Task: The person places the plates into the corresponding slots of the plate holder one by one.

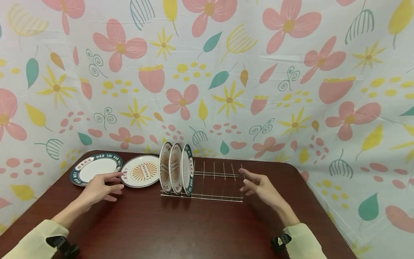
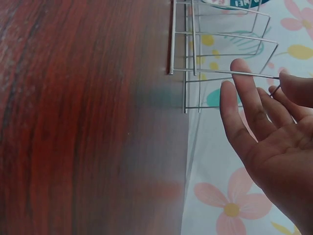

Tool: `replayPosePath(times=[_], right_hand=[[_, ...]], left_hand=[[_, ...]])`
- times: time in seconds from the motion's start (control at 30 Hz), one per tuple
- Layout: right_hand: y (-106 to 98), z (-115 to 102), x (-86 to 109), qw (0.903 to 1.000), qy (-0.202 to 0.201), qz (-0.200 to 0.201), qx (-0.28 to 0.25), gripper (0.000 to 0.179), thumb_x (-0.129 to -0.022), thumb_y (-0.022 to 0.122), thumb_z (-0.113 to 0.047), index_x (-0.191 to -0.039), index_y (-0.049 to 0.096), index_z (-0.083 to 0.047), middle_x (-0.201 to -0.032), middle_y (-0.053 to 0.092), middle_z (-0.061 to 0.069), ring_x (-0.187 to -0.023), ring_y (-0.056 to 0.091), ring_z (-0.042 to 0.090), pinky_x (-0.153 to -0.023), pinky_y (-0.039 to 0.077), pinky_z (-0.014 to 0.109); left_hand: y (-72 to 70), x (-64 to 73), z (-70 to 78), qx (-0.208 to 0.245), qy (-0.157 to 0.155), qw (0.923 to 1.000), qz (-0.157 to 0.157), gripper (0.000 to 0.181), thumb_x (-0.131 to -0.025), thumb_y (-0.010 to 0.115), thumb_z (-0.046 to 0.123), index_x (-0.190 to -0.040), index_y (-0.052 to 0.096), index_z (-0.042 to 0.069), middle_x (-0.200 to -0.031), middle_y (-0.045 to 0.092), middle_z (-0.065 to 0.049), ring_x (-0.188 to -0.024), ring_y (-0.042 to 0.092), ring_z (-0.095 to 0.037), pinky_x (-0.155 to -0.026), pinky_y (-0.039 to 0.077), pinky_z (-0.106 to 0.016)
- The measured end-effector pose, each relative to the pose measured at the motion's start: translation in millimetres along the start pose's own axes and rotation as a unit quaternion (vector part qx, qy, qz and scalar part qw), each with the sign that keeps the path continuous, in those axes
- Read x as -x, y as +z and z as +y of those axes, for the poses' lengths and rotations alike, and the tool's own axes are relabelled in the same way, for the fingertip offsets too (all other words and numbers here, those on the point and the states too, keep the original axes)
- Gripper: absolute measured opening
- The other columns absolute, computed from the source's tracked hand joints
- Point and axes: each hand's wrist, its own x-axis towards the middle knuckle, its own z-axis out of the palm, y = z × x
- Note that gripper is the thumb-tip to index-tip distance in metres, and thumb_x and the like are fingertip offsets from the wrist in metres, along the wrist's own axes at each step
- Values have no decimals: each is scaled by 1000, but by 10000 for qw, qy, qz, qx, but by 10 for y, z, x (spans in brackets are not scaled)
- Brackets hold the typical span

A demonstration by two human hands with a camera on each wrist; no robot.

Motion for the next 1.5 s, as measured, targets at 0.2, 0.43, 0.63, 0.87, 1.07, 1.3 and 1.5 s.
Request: replayPosePath(times=[0.2, 0.43, 0.63, 0.87, 1.07, 1.3, 1.5], right_hand=[[24, 7, -1, 9999, 102, 22, -32, 50, -110, 55, -9, -157, 44, 2, -157, 45, 26, -97, 74, 37, -78, 63, 52], [14, 0, -8, 10000, 82, 11, -43, 50, -110, 56, -10, -158, 44, 1, -157, 45, 25, -98, 74, 39, -78, 63, 51], [8, -4, -18, 10000, 73, 25, -43, 50, -110, 56, -10, -157, 44, 2, -157, 41, 32, -98, 74, 39, -78, 64, 48], [1, 4, -14, 9999, 74, 73, -24, 50, -110, 56, -9, -157, 45, 2, -156, 43, 31, -97, 74, 39, -77, 64, 49], [0, 18, -13, 10000, 36, 50, -30, 50, -110, 56, -9, -157, 44, 3, -156, 45, 27, -97, 73, 41, -77, 64, 48], [-2, 14, -9, 10000, 1, 32, -19, 49, -110, 55, -8, -157, 44, 4, -156, 41, 33, -96, 74, 39, -77, 63, 51], [1, 9, -11, 10000, 6, 23, -27, 49, -110, 55, -8, -156, 44, 5, -156, 39, 35, -97, 73, 42, -77, 63, 53]], left_hand=[[59, -101, -33, 60, -302, 9993, 216, 63, -98, 72, 2, -154, 45, -9, -135, 56, -40, -88, 77, -34, -64, 65, -42], [159, -221, -49, -35, -295, 9986, 436, 59, -97, 72, 1, -149, 48, -11, -117, 64, -35, -73, 76, -29, -58, 64, -41], [212, -262, -44, -177, -288, 9971, 683, 56, -94, 73, -1, -145, 53, -11, -106, 67, -30, -64, 74, -27, -53, 63, -41], [209, -266, -39, -215, -339, 9961, 785, 54, -91, 73, -2, -142, 57, -11, -103, 67, -27, -63, 74, -26, -53, 63, -41], [130, -134, -54, -381, -355, 9962, 701, 54, -91, 72, -5, -142, 56, -12, -102, 68, -27, -65, 74, -27, -53, 63, -41], [-11, 50, -64, -536, -382, 9966, 503, 53, -91, 73, -6, -141, 56, -11, -114, 66, -31, -69, 75, -27, -55, 63, -41], [-132, 168, -79, -732, -462, 9956, 350, 52, -90, 74, -6, -140, 58, -10, -121, 64, -35, -70, 75, -26, -55, 63, -41]])
